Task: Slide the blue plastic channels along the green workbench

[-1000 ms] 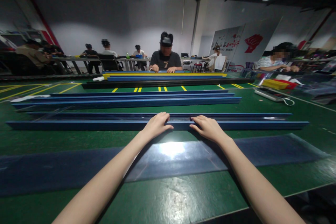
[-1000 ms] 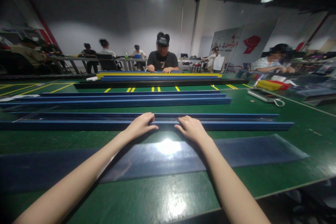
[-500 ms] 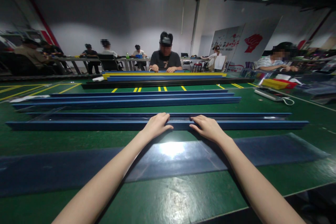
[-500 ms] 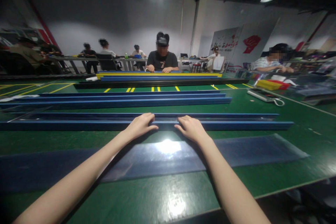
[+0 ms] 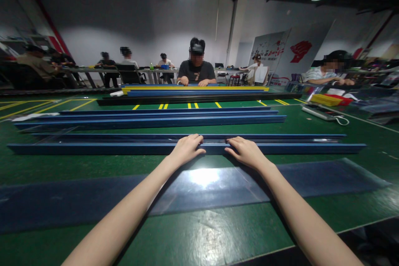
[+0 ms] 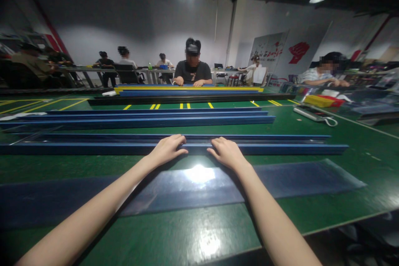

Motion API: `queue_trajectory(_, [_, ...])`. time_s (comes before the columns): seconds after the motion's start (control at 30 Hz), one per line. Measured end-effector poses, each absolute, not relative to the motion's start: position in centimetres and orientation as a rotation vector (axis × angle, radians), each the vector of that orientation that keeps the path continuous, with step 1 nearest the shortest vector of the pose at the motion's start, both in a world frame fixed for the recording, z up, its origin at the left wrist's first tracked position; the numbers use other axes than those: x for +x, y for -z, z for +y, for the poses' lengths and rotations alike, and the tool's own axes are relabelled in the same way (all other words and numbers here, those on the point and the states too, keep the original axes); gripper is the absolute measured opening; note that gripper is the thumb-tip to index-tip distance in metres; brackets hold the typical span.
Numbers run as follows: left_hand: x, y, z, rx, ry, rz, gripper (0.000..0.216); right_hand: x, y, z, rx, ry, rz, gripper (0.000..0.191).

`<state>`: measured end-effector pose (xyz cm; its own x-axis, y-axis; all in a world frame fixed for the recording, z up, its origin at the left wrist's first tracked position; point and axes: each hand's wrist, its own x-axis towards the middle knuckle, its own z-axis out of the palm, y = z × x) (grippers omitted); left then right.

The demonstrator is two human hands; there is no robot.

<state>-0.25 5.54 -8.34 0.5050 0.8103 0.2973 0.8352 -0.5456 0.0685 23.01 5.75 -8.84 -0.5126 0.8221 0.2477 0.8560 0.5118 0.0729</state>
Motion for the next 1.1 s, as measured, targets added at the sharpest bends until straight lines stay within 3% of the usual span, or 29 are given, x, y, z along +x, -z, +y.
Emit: queue_trajectory(1.1, [-0.11, 8.51, 5.58, -2.668, 0.455, -1.439, 0.018, 22.69, 8.91, 5.57, -1.376, 0.351, -2.567, 0.020])
